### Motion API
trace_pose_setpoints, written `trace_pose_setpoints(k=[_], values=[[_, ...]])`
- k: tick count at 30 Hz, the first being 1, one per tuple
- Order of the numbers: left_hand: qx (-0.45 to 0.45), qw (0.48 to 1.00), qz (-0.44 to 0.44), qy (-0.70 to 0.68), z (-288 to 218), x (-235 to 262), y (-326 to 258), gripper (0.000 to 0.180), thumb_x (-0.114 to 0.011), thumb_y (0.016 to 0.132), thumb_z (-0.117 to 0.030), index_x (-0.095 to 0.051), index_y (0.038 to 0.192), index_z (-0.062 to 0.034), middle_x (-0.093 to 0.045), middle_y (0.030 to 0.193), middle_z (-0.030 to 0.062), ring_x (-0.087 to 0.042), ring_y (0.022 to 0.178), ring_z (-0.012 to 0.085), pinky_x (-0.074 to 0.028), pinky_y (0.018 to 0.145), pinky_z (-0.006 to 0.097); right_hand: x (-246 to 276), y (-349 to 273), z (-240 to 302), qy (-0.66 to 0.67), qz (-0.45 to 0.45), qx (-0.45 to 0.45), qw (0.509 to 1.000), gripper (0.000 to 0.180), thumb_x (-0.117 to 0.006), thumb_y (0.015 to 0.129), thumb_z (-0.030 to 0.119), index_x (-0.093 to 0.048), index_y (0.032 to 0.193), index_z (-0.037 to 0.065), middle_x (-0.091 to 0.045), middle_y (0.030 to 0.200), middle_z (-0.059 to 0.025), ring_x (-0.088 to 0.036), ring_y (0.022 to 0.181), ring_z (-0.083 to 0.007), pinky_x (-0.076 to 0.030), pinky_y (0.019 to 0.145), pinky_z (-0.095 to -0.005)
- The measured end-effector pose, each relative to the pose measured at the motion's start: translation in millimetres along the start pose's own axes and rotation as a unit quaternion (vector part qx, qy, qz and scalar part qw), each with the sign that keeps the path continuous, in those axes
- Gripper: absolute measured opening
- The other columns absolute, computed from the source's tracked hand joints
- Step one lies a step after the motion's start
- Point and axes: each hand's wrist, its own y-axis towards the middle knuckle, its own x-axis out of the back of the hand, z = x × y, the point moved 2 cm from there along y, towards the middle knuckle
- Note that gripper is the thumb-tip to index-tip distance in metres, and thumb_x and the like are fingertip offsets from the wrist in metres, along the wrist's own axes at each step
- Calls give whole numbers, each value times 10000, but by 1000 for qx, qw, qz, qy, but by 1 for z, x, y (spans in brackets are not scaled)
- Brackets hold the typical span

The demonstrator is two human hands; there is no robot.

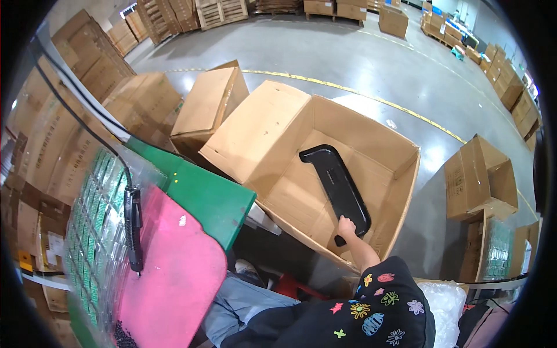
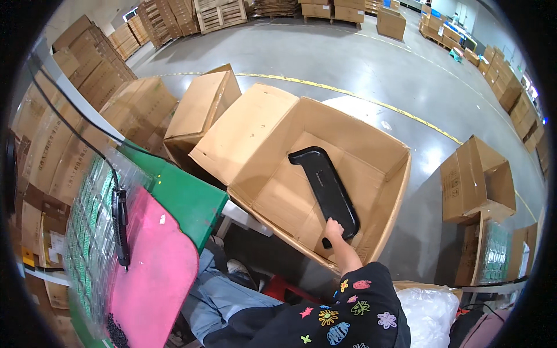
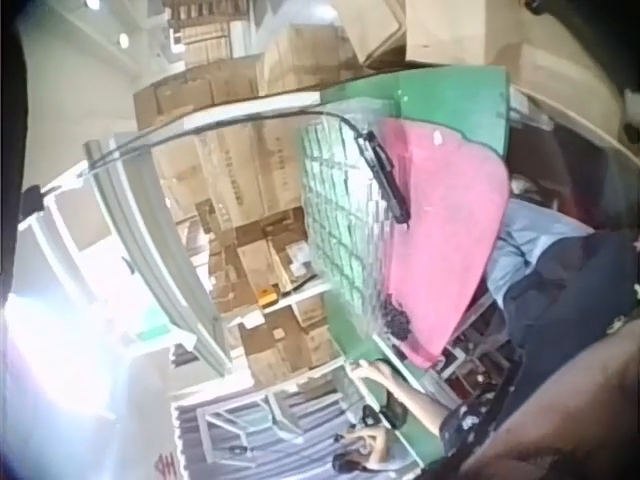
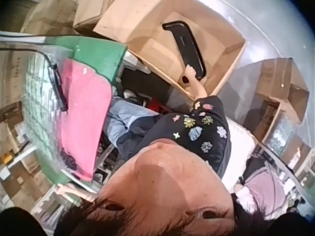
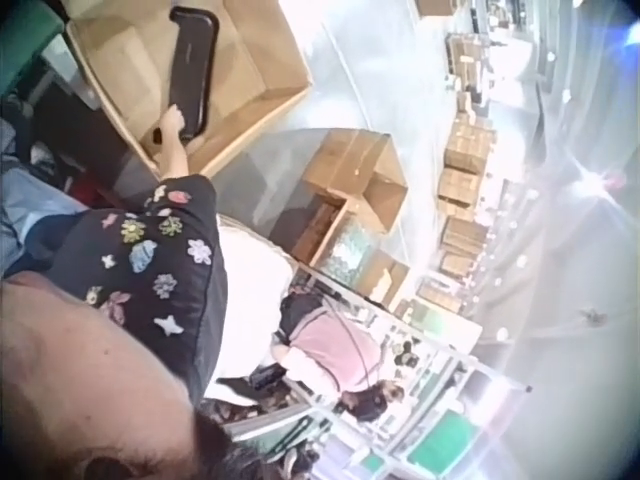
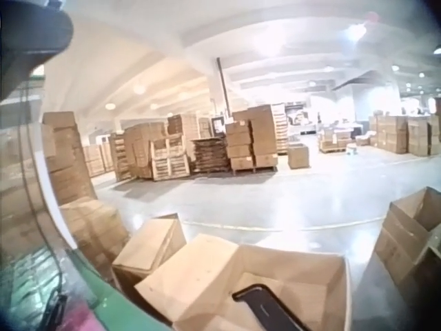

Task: Assemble circuit boards into plastic housings using an electric screwdriver.

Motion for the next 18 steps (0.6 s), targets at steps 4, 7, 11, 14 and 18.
trace_pose_setpoints(k=[4,7,11,14,18], values=[[-64,993,26,-100,-66,-38,21,590,-650,959,-417,-451,1395,-74,-464,1370,165,-497,1181,323,-392,1028,588,43,-23,34,3,229,75,970,252,-610,854,162,-696,1021,-6,-726,1018,-214,-726,962,-307,-583,851,-444],[-102,977,48,-179,-111,-80,30,607,-671,947,-426,-463,1395,-74,-485,1370,146,-504,1183,306,-362,1067,600,55,-16,20,267,198,173,927,155,-641,887,144,-575,880,4,-711,836,-158,-717,688,-211,-583,541,-364],[-118,970,26,-211,-195,-116,30,328,-564,945,-161,-440,1181,29,-496,1181,178,-484,1087,281,-380,958,445,158,-79,38,596,219,165,755,111,-667,934,202,-595,903,125,-624,801,-20,-616,707,-109,-508,625,-258],[-156,955,98,-233,-229,-132,24,314,-518,931,-182,-338,1143,-36,-439,1238,179,-423,1123,254,-309,1024,426,234,-178,70,571,200,250,756,86,-608,974,158,-584,1009,84,-602,862,43,-595,779,-62,-504,701,-241],[-171,910,147,-348,-272,-167,16,250,-520,893,-114,-346,1063,-54,-471,1193,176,-435,1038,265,-330,1010,415,259,-256,76,298,72,388,869,176,-662,920,77,-500,943,12,-589,819,-71,-606,777,-153,-496,690,-346]])
